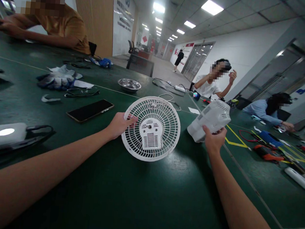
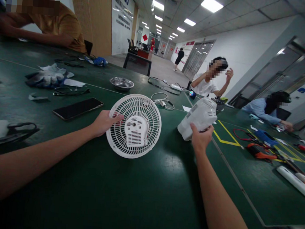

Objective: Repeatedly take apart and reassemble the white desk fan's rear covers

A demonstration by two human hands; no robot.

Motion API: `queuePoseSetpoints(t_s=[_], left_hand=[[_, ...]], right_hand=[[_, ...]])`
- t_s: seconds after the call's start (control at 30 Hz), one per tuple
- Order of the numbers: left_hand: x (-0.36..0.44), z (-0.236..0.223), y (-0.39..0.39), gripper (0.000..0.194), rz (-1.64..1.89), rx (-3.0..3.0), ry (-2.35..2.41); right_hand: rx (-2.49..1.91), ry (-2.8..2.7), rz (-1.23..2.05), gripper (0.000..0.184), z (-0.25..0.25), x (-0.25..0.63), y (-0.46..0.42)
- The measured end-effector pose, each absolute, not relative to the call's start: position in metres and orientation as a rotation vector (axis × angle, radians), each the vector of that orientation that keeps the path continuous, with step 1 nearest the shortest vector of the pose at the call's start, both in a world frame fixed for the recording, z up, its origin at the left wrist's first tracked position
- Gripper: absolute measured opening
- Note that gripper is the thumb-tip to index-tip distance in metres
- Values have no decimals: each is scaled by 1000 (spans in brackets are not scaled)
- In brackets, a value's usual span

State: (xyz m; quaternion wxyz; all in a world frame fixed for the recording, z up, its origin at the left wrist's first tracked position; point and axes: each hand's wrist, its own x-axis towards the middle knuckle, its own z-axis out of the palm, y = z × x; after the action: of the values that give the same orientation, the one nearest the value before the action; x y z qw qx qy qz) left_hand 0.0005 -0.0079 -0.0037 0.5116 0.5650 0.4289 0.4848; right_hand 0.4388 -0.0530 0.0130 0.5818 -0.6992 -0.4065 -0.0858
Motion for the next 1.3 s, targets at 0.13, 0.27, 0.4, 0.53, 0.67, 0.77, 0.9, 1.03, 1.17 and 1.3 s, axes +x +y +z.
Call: queuePoseSetpoints(t_s=[0.13,0.27,0.4,0.53,0.67,0.77,0.9,1.03,1.17,1.3], left_hand=[[0,-4,-8,19,1188,1340,1040],[0,-6,-8,20,1194,1360,1008],[-1,-6,-8,19,1181,1374,1005],[-1,-6,-8,16,1175,1369,1014],[-2,-8,-5,16,1168,1379,1000],[-1,-11,-3,16,1179,1386,1021],[-1,-11,-3,17,1185,1385,1036],[0,-7,-6,15,1183,1367,1032],[0,-5,-7,17,1177,1366,1019],[-1,-7,-5,15,1174,1367,1008]], right_hand=[[-1609,-966,-145,90,6,466,-54],[-1588,-1000,-155,98,7,468,-56],[-1519,-1027,-254,90,14,465,-55],[-1450,-1058,-229,84,18,465,-54],[-1426,-1043,-208,85,20,467,-54],[-1434,-1060,-214,87,22,467,-54],[-1435,-1076,-198,79,24,468,-52],[-1385,-1080,-167,78,23,472,-49],[-1401,-1121,-195,85,24,475,-49],[-1501,-1071,-434,97,29,469,-55]])
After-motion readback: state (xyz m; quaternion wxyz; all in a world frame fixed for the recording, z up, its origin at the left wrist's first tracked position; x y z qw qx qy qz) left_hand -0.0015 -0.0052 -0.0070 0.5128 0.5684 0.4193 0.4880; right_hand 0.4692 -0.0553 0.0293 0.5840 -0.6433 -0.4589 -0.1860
